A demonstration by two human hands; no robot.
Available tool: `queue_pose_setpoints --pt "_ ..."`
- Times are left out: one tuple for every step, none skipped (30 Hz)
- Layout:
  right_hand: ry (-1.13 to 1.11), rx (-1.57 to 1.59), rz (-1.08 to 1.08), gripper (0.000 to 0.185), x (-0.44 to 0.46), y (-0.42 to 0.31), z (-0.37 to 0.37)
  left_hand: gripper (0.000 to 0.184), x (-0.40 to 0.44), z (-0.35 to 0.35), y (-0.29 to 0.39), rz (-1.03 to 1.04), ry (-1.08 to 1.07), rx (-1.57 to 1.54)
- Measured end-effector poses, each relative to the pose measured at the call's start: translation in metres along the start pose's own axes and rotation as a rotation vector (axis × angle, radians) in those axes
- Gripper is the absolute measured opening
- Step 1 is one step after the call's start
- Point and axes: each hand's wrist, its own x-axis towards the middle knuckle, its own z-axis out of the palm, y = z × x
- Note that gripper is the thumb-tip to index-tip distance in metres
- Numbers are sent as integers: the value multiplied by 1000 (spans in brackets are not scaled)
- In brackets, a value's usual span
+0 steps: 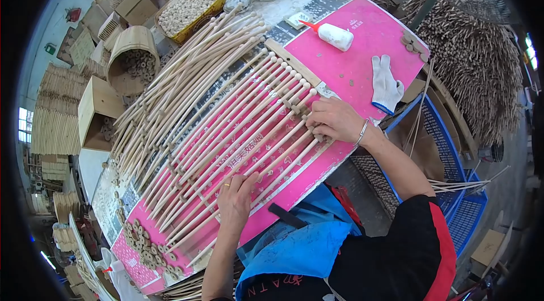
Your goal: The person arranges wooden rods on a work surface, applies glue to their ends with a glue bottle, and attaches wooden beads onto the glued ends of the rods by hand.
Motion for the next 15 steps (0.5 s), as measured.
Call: queue_pose_setpoints --pt "-3 3 13 19 1 -1 -1 34 -1 0 -1 -2 -1 1" --pt "-3 4 14 19 1 -1 -1 34 -1 2 -4 -6 -3 -19" --pt "8 8 22 19 0 0 -1 34 -1 4 -5 -9 -5 -39" --pt "19 11 30 19 0 0 -1 34 0 6 -6 -6 -6 -40" --pt "20 10 31 19 0 0 -1 34 0 7 -6 -7 0 -32" --pt "39 39 33 18 -1 1 -1 33 0 8 -6 -9 6 -23" --pt "57 69 38 18 -2 1 -1 33 -1 9 -4 -8 5 -25" --pt "56 67 39 18 -4 2 -3 34 -2 9 -2 -16 19 -3" --pt "104 89 55 18 -6 4 -6 35 -3 9 1 -27 33 20" --pt "151 113 71 18 -10 5 -8 35 -5 6 4 -29 31 18" --pt "147 115 72 18 -14 4 -12 38 -6 2 8 -29 46 22" --pt "161 103 108 18 -20 3 -17 41 -8 -1 13 -28 61 26" --pt "175 91 145 19 -25 2 -19 41 -12 -3 17 -30 59 23" --pt "171 60 133 21 -31 -1 -19 43 -16 -3 22 -39 20 14" --pt "169 59 137 21 -33 -4 -17 46 -21 -2 25 -45 -20 4"
